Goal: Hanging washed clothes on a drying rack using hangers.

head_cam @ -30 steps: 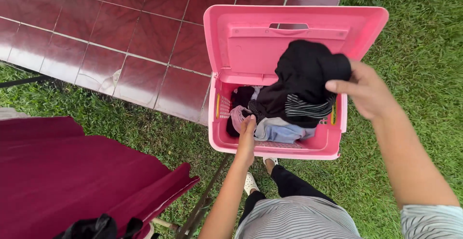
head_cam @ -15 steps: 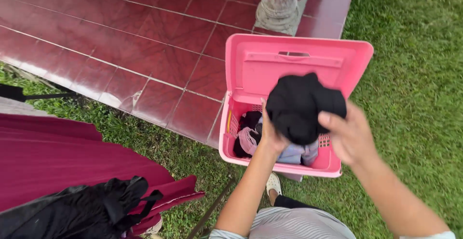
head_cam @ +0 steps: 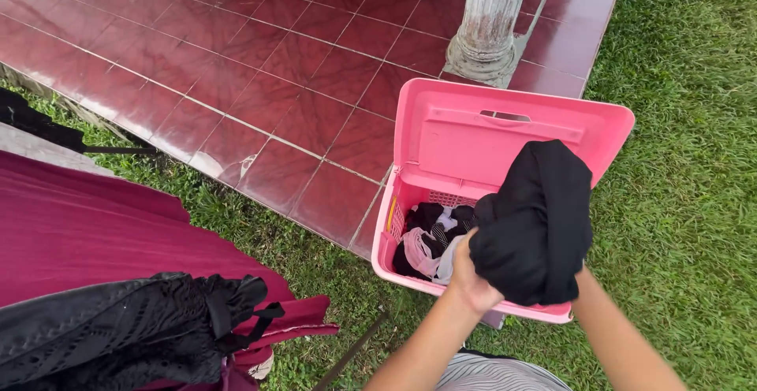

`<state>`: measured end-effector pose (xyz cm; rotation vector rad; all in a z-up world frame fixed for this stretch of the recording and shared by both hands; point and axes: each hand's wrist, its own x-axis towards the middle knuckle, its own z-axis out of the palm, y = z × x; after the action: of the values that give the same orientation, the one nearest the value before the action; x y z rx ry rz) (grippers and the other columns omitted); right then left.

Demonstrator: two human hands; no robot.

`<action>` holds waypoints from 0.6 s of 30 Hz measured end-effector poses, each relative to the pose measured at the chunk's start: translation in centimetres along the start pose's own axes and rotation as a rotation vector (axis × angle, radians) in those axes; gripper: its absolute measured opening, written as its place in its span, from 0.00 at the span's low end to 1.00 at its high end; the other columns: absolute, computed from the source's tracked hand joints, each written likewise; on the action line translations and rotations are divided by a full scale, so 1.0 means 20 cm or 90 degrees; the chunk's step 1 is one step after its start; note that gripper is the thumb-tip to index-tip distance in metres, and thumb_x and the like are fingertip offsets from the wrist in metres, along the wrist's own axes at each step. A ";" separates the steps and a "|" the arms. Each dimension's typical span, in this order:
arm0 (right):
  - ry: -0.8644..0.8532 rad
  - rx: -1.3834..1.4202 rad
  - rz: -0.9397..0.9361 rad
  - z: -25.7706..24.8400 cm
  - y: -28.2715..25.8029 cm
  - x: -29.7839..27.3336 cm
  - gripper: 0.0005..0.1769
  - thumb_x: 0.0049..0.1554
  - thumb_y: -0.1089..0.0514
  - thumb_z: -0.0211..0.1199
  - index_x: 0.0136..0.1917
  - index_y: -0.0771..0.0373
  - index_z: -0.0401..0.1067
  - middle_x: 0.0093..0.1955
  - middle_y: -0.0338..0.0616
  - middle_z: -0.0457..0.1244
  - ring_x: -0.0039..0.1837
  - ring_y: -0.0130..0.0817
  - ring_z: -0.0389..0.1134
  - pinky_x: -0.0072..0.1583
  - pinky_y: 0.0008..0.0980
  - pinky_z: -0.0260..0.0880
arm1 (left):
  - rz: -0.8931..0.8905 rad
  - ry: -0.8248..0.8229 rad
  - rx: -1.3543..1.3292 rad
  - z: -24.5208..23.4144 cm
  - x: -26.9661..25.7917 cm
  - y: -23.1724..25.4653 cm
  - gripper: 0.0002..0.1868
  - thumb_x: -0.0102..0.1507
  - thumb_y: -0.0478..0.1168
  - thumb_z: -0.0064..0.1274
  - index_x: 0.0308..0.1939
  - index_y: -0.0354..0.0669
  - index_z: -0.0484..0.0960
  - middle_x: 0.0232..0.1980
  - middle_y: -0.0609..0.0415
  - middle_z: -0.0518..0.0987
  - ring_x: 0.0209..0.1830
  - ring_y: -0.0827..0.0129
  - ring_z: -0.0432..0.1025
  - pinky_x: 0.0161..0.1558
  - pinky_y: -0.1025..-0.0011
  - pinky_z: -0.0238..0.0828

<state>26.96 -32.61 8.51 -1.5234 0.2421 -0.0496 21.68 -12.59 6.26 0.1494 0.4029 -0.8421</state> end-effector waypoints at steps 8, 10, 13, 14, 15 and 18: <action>-0.180 0.123 0.101 0.11 0.19 -0.05 0.13 0.53 0.61 0.58 0.51 0.66 0.72 0.51 0.44 0.66 0.51 0.33 0.64 0.56 0.30 0.63 | -0.013 -0.060 -0.117 0.00 -0.15 -0.10 0.28 0.71 0.65 0.46 0.48 0.43 0.82 0.48 0.53 0.83 0.48 0.66 0.77 0.57 0.66 0.74; -0.229 0.149 0.123 0.14 0.21 -0.03 0.13 0.51 0.62 0.57 0.50 0.66 0.72 0.51 0.44 0.67 0.52 0.34 0.65 0.56 0.31 0.64 | -0.009 -0.080 -0.140 0.00 -0.18 -0.09 0.29 0.72 0.67 0.46 0.48 0.45 0.82 0.48 0.54 0.83 0.48 0.67 0.77 0.58 0.66 0.74; -0.315 0.183 0.154 0.22 0.19 0.05 0.15 0.48 0.63 0.56 0.50 0.65 0.72 0.53 0.45 0.67 0.53 0.35 0.66 0.57 0.32 0.64 | 0.064 0.075 0.109 -0.02 -0.27 -0.04 0.54 0.58 0.78 0.41 0.76 0.43 0.69 0.69 0.46 0.76 0.64 0.59 0.74 0.64 0.62 0.70; -0.346 0.194 0.165 0.25 0.18 0.08 0.16 0.47 0.63 0.56 0.50 0.64 0.72 0.53 0.45 0.67 0.54 0.36 0.66 0.57 0.33 0.64 | 0.174 0.135 0.316 -0.02 -0.30 -0.01 0.49 0.56 0.63 0.52 0.75 0.41 0.64 0.67 0.44 0.74 0.64 0.58 0.71 0.65 0.63 0.67; -0.379 0.205 0.181 0.33 0.19 0.07 0.16 0.46 0.63 0.56 0.49 0.64 0.72 0.53 0.45 0.67 0.54 0.36 0.66 0.57 0.33 0.64 | 0.284 0.206 0.519 -0.03 -0.35 0.00 0.48 0.53 0.49 0.64 0.73 0.38 0.59 0.65 0.42 0.72 0.64 0.57 0.69 0.66 0.64 0.63; -0.519 -0.020 -0.017 0.60 0.13 -0.03 0.12 0.41 0.66 0.62 0.41 0.63 0.73 0.48 0.42 0.69 0.52 0.35 0.68 0.61 0.35 0.65 | 0.409 0.283 0.825 0.00 -0.53 0.02 0.44 0.48 0.47 0.69 0.64 0.36 0.68 0.53 0.46 0.81 0.50 0.63 0.78 0.56 0.69 0.74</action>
<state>28.34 -20.62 6.28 -1.4594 -0.4305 0.5470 15.63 -5.04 10.43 1.5998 0.1368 -0.3025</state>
